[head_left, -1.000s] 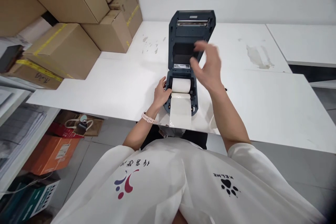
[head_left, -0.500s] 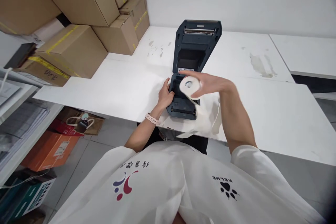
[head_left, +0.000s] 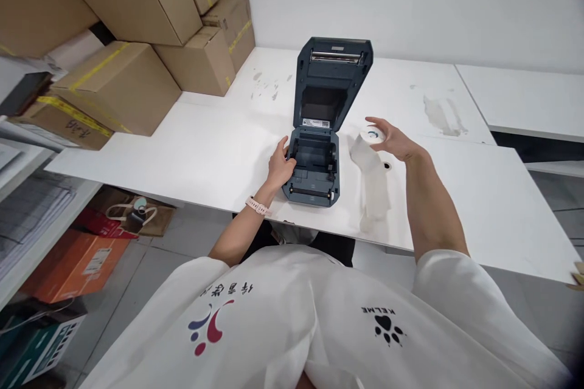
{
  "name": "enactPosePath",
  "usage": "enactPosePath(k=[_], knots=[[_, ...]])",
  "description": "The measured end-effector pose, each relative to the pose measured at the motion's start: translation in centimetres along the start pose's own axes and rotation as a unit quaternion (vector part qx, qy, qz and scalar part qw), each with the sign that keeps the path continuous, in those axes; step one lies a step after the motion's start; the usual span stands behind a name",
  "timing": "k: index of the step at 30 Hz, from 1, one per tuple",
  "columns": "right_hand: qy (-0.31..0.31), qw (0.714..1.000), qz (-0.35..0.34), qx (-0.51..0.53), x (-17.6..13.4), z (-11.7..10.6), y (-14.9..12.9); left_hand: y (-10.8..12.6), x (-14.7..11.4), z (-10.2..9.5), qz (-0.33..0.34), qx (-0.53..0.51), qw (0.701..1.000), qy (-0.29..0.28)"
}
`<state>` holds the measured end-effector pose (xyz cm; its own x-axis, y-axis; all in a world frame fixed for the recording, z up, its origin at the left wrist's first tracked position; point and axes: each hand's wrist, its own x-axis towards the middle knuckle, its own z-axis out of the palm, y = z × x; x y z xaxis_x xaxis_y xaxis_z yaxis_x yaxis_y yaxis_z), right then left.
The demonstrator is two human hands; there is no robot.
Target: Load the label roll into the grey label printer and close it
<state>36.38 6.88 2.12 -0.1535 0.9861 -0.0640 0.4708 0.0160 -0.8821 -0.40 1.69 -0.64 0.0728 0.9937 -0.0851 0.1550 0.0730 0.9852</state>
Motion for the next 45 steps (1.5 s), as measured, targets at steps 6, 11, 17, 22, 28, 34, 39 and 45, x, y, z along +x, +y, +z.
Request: enactPosePath(k=[6,11,17,22,28,34,39,45], knots=[[0.042,0.994,0.017,0.096,-4.8,-1.1,2.2,-0.1,0.1,0.0,-0.002,0.011,1.000,0.008],[0.014,0.994,0.061,0.093,-9.7,0.0,4.0,-0.3,0.3,0.1,0.004,0.009,1.000,0.004],[-0.027,0.989,0.005,0.145,-10.8,2.1,0.7,-0.5,0.4,0.1,0.007,0.001,1.000,0.004],[-0.089,0.979,-0.161,0.087,-9.0,3.4,-8.5,-0.9,0.7,0.2,0.012,-0.005,1.000,0.004],[-0.164,0.907,-0.128,-0.365,-2.0,11.7,-15.1,-1.4,1.1,0.5,-0.001,-0.024,1.000,0.006],[-0.154,0.857,-0.111,-0.479,-2.0,15.5,-13.6,-0.8,0.5,0.8,-0.004,-0.057,0.998,0.015],[-0.056,0.920,-0.203,-0.331,-8.5,16.1,-12.0,0.4,-0.9,1.2,-0.023,-0.066,0.997,0.028],[0.084,0.947,-0.213,-0.224,-13.4,20.5,-9.7,0.7,-1.0,1.4,-0.022,-0.074,0.997,0.022]])
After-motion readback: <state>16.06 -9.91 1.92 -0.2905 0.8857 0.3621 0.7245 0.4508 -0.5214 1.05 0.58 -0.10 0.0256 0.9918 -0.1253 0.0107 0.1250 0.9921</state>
